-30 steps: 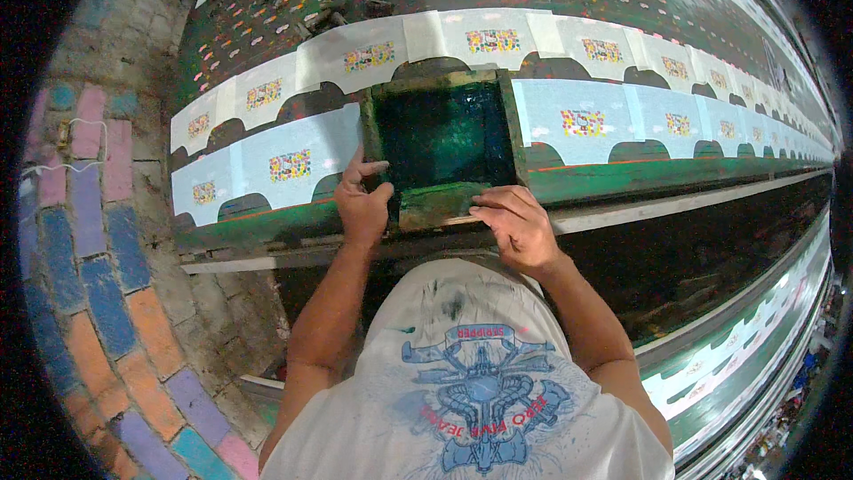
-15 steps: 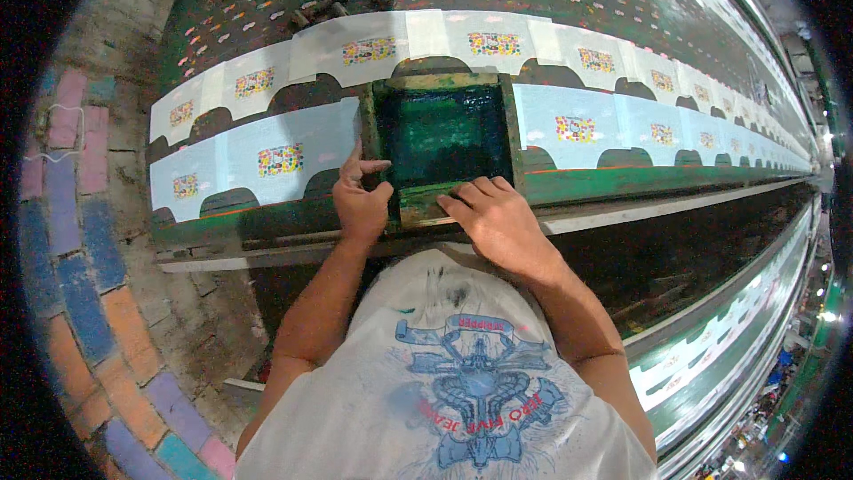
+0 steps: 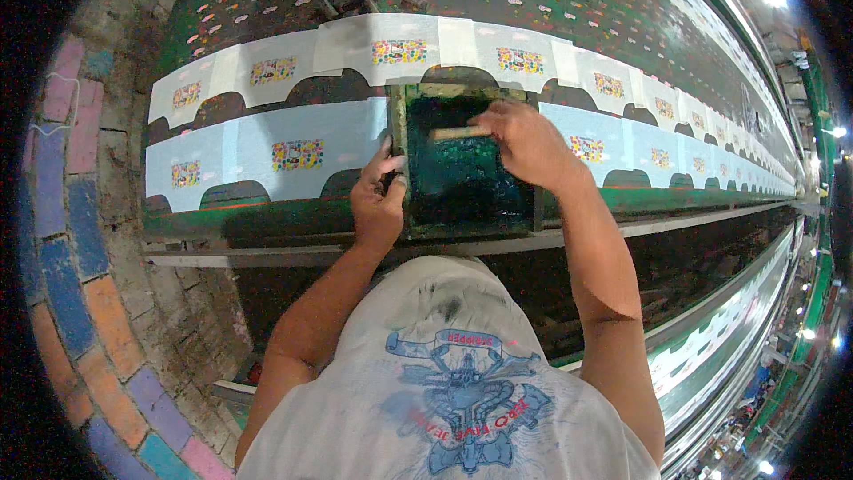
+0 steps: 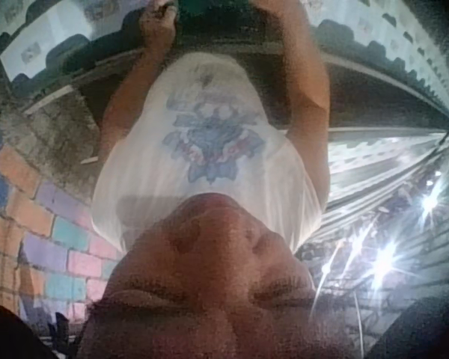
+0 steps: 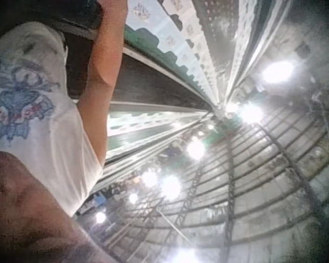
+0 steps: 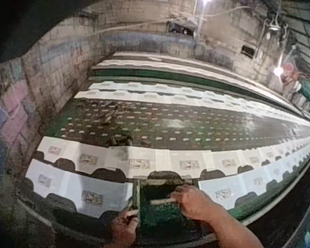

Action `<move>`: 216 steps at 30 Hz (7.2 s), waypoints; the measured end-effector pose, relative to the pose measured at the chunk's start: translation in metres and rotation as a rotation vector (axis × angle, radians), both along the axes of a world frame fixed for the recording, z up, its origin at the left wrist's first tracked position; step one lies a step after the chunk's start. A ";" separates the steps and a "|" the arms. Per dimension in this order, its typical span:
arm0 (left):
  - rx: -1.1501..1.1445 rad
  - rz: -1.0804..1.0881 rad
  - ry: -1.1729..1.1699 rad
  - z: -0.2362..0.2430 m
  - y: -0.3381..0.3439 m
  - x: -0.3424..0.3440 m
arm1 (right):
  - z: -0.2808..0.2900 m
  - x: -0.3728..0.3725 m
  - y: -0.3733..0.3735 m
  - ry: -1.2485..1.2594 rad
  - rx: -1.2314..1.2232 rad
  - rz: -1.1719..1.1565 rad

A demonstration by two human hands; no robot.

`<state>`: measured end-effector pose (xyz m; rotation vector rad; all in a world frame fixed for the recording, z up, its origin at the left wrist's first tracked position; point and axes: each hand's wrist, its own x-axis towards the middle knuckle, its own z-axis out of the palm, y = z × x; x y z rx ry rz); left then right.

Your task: The person holds a screen printing frame over a conveyor of printed sheets and repeatedly uses a squeegee to spread green ink across the screen. The person maintains steady pressure and motion while the conveyor moves the sheets beneath the frame.

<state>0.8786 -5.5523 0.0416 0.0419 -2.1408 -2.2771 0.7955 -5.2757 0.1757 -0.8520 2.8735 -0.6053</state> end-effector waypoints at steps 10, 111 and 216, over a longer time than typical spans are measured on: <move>-0.013 -0.052 0.082 0.000 -0.009 0.000 | -0.012 0.011 -0.015 0.005 0.009 -0.151; -0.077 0.063 0.016 -0.012 0.282 0.023 | -0.020 0.048 0.257 0.019 0.036 -0.101; -0.150 0.110 0.092 -0.023 0.585 0.038 | -0.007 0.088 0.581 -0.074 -0.029 0.089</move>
